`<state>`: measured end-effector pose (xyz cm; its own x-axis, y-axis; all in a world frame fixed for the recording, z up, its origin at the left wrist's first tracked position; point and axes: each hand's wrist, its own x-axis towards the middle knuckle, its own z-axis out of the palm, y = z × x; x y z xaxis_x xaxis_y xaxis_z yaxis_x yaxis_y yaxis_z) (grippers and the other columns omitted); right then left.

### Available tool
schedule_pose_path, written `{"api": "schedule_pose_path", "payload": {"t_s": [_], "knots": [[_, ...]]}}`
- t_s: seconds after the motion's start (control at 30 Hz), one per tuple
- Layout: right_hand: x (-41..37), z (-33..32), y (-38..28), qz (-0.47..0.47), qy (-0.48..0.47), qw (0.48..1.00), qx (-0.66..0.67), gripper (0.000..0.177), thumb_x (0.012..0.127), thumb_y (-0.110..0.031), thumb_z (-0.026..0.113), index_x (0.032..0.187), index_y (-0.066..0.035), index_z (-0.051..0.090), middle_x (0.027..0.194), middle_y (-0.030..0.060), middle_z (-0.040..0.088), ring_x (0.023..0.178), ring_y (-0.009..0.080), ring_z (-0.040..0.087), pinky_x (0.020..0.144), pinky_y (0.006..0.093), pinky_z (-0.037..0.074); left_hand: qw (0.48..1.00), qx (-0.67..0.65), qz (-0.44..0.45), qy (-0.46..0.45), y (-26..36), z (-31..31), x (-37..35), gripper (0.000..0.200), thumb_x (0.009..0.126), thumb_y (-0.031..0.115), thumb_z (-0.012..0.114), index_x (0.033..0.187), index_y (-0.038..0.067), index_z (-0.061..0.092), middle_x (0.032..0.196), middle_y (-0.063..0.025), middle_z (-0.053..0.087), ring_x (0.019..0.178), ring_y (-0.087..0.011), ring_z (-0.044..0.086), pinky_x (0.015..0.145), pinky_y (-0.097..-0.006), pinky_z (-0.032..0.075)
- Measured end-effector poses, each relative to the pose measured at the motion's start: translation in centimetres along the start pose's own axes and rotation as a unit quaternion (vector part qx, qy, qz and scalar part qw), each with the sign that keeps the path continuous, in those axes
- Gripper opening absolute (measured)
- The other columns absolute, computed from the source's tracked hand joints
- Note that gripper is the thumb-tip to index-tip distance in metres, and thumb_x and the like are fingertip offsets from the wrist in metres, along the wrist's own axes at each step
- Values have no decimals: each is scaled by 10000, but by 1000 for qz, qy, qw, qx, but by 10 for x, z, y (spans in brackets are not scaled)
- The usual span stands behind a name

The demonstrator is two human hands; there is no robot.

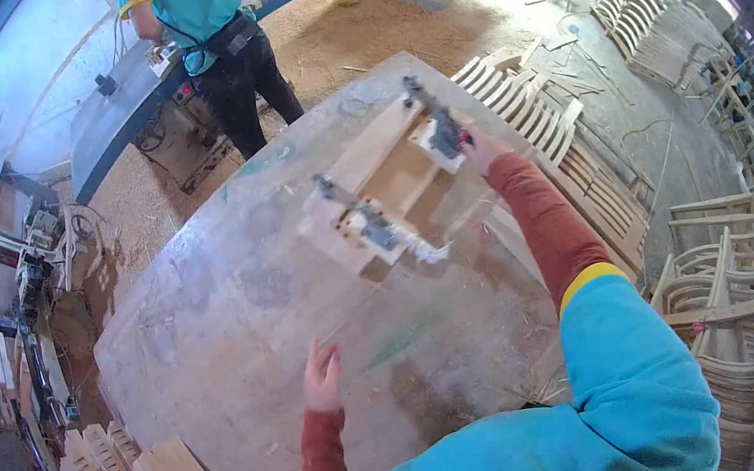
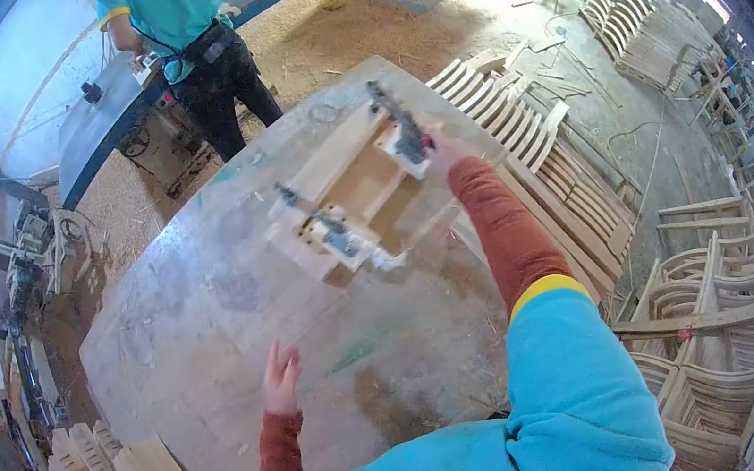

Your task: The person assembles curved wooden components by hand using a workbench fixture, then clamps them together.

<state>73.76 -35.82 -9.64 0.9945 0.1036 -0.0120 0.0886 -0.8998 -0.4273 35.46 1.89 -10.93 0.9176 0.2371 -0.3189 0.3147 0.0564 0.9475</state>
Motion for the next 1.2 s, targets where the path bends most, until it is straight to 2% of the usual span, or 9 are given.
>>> {"api": "schedule_pose_path", "payload": {"t_s": [0.13,0.17,0.3,0.47,0.53,0.57,0.73,0.8,1.2], "knots": [[19,-23,41,43,52,998,-13,474,865,-305,527,1309,-207,393,1018,213,613,939,389,591,814,444,460,965,142,-32,216,-80,-86,-116,636,792,48,565,1369,0,303,1315,-231,407,1235,-297,397,1004,-388,343],[29,-21,52,105,52,993,-26,477,863,-314,529,1310,-215,394,1034,220,607,961,390,584,818,441,460,900,354,-67,246,-82,-100,-149,677,747,93,617,1353,-4,331,1328,-257,379,1264,-352,343,1035,-410,295],[24,-22,39,151,88,969,-175,582,826,-281,581,1358,-199,358,1255,198,500,1185,373,447,970,406,368,787,395,-369,297,-157,-155,-240,1167,579,494,752,1443,95,77,1431,-311,111,1340,-443,92,1063,-561,110],[-120,-14,-17,-261,195,945,-3,511,758,-110,550,1258,-69,455,1086,201,542,991,389,516,885,455,411,753,385,-445,295,-205,-141,-257,1368,477,658,746,1443,136,-71,1438,-332,-40,1345,-462,-58,1059,-588,23],[-204,-6,-31,-149,-22,967,208,335,768,-65,558,1102,-35,557,934,178,599,895,330,580,816,385,462,733,411,-446,310,-198,-123,-255,1413,449,707,730,1435,144,-110,1430,-334,-97,1335,-464,-118,1063,-577,0],[-243,12,-18,-177,36,959,217,275,764,-117,606,1027,-39,580,937,160,597,889,301,581,812,363,464,722,425,-446,315,-186,-113,-250,1435,435,732,723,1430,148,-130,1426,-335,-126,1330,-464,-148,1065,-571,-11],[-395,49,48,72,-116,989,56,415,703,-240,720,1027,-38,556,914,140,595,852,259,588,776,355,479,655,519,-382,396,-260,-121,-243,1441,429,743,714,1427,161,-148,1423,-325,-162,1325,-470,-160,1054,-591,-30],[-416,82,77,-7,-19,998,57,437,677,-245,734,1019,-42,553,932,142,591,889,280,583,795,371,476,725,446,-397,343,-215,-118,-248,1437,426,749,710,1427,185,-152,1430,-321,-148,1329,-477,-135,1063,-574,-21],[-415,92,115,150,-16,983,104,190,712,-171,684,874,-90,627,784,110,652,769,261,638,707,349,496,711,447,-446,310,-182,-115,-245,1385,451,843,606,1439,198,-120,1445,-311,-118,1341,-465,-114,1071,-541,-21]]}}
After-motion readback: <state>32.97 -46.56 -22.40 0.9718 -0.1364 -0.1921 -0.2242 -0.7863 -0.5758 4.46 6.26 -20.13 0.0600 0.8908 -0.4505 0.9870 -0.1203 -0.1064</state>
